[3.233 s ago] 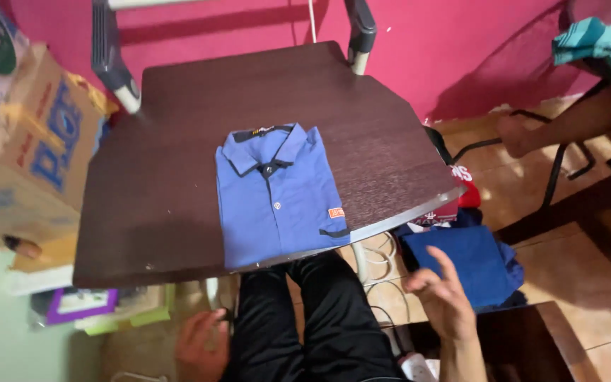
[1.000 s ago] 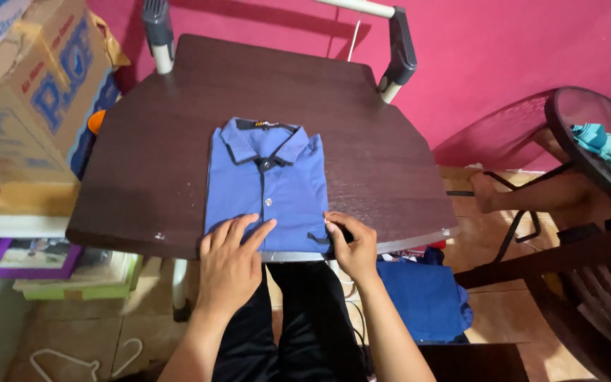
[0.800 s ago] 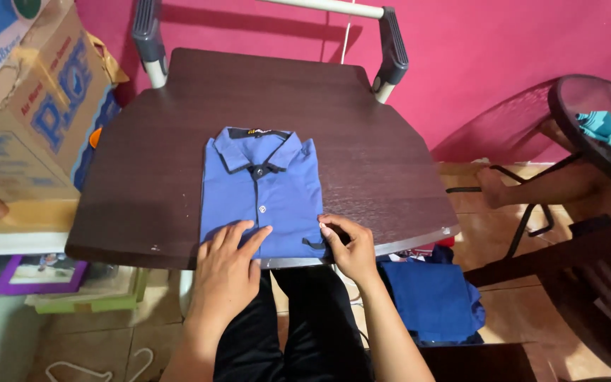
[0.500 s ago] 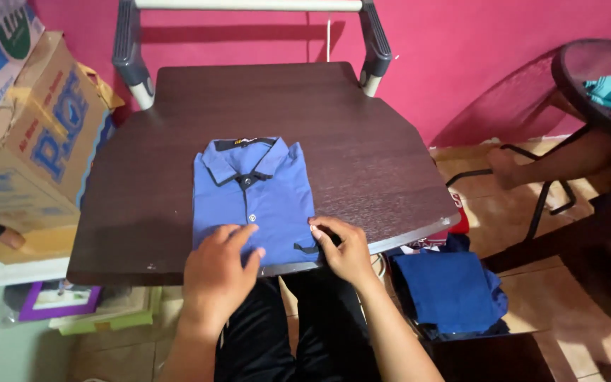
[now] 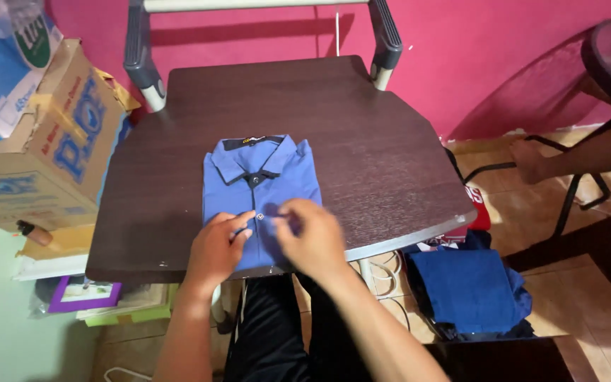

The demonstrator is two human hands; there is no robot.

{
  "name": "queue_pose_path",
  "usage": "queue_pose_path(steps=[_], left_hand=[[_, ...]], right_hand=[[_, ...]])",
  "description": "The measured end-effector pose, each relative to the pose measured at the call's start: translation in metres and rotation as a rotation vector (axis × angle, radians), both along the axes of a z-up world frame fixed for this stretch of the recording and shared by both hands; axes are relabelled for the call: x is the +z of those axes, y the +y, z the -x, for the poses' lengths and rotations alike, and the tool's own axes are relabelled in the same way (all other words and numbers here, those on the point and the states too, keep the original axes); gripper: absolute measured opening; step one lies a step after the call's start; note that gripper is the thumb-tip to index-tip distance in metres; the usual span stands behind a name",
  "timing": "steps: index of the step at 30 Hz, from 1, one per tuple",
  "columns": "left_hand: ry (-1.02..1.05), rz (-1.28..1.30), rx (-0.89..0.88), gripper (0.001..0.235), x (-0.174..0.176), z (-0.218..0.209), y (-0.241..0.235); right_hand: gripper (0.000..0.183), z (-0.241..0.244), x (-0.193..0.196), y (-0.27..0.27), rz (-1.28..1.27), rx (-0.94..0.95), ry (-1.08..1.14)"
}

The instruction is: Folding a blue button-down shirt neatly on a flat surface, including folding sleeves, aligning edges, and smoothing the fabric.

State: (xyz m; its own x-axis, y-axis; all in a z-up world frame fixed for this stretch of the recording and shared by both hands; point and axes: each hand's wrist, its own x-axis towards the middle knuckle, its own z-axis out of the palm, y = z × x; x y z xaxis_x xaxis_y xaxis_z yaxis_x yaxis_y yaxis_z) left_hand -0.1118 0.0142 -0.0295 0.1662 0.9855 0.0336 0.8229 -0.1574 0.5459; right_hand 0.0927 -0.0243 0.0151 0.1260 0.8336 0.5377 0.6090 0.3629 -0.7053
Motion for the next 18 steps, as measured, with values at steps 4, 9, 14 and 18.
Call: queue_pose_path(steps=[4,9,14,18], left_hand=[[-0.194,-0.030,0.052,0.031,-0.011,0.006,0.002],[-0.199,-0.115,0.013,0.023,-0.017,0.008,-0.001],[0.032,-0.061,0.011,0.031,-0.001,-0.003,-0.014],[0.100,-0.091,0.023,0.035,0.007,-0.006,-0.020]], right_hand=[[0.029,0.043,0.005,0.023,0.495,0.039,-0.129],[0.024,0.043,-0.031,0.041,0.568,-0.053,-0.180],[0.017,0.036,-0.045,0.038,0.410,-0.054,-0.134],[0.013,0.036,-0.058,0.041,0.347,-0.069,-0.138]])
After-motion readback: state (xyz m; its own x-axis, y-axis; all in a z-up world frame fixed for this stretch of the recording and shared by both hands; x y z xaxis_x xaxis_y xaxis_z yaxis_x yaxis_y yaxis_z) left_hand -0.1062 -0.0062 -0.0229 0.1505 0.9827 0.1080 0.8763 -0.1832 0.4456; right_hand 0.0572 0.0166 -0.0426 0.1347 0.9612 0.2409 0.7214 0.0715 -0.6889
